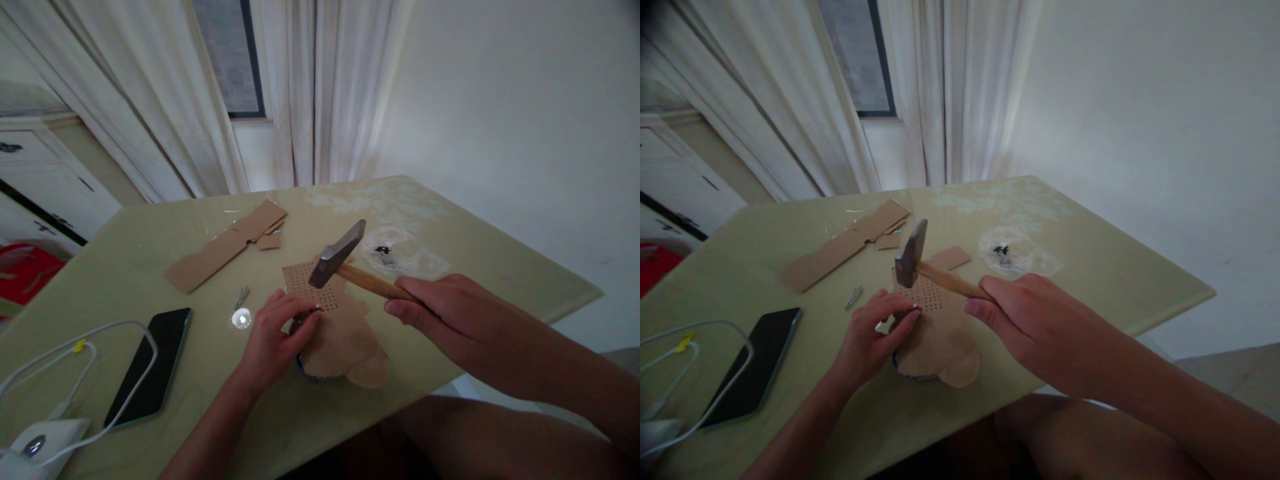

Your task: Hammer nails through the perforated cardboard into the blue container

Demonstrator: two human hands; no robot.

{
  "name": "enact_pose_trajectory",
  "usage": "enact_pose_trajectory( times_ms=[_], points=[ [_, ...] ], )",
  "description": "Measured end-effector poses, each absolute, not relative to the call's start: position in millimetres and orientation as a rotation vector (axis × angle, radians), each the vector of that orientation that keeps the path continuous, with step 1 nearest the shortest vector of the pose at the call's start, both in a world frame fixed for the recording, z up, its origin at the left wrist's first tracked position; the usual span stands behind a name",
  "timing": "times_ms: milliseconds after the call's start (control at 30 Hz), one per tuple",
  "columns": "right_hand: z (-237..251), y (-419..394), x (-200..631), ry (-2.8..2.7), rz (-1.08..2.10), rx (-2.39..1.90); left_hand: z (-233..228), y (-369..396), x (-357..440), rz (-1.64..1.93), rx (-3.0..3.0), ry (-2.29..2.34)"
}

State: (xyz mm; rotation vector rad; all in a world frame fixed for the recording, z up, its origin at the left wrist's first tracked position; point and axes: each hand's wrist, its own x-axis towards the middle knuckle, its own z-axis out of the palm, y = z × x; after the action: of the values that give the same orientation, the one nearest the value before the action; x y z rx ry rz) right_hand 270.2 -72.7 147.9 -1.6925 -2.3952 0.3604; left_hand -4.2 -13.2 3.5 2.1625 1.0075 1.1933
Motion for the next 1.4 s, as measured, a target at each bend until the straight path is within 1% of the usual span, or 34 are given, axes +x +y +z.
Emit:
enact_pose_trajectory(
  times_ms=[167, 367, 600, 733, 1233, 1400],
  points=[
    [138.2, -69.9, 268.6, -2.558, 0.403, -1.691, 4.3, -12.3, -3.4, 1.168, 2.165, 1.012],
    [142.8, -71.9, 266.3, -2.470, 0.275, -1.681, 4.3, -12.8, -4.1, 1.167, 2.174, 1.019],
    [132.3, -70.4, 266.5, -2.688, 0.267, -1.648, 7.8, -13.0, -2.4, 1.137, 2.194, 0.989],
    [132.9, -69.5, 266.2, -2.637, 0.207, -1.643, 6.3, -12.7, -1.6, 1.170, 2.176, 0.973],
    [126.2, -69.9, 269.8, -2.643, 0.232, -1.612, 7.3, -14.5, 0.9, 1.214, 2.123, 0.988],
    [122.9, -68.6, 271.6, -2.691, 0.261, -1.653, 4.2, -15.4, 1.2, 1.169, 2.005, 1.028]
  ],
)
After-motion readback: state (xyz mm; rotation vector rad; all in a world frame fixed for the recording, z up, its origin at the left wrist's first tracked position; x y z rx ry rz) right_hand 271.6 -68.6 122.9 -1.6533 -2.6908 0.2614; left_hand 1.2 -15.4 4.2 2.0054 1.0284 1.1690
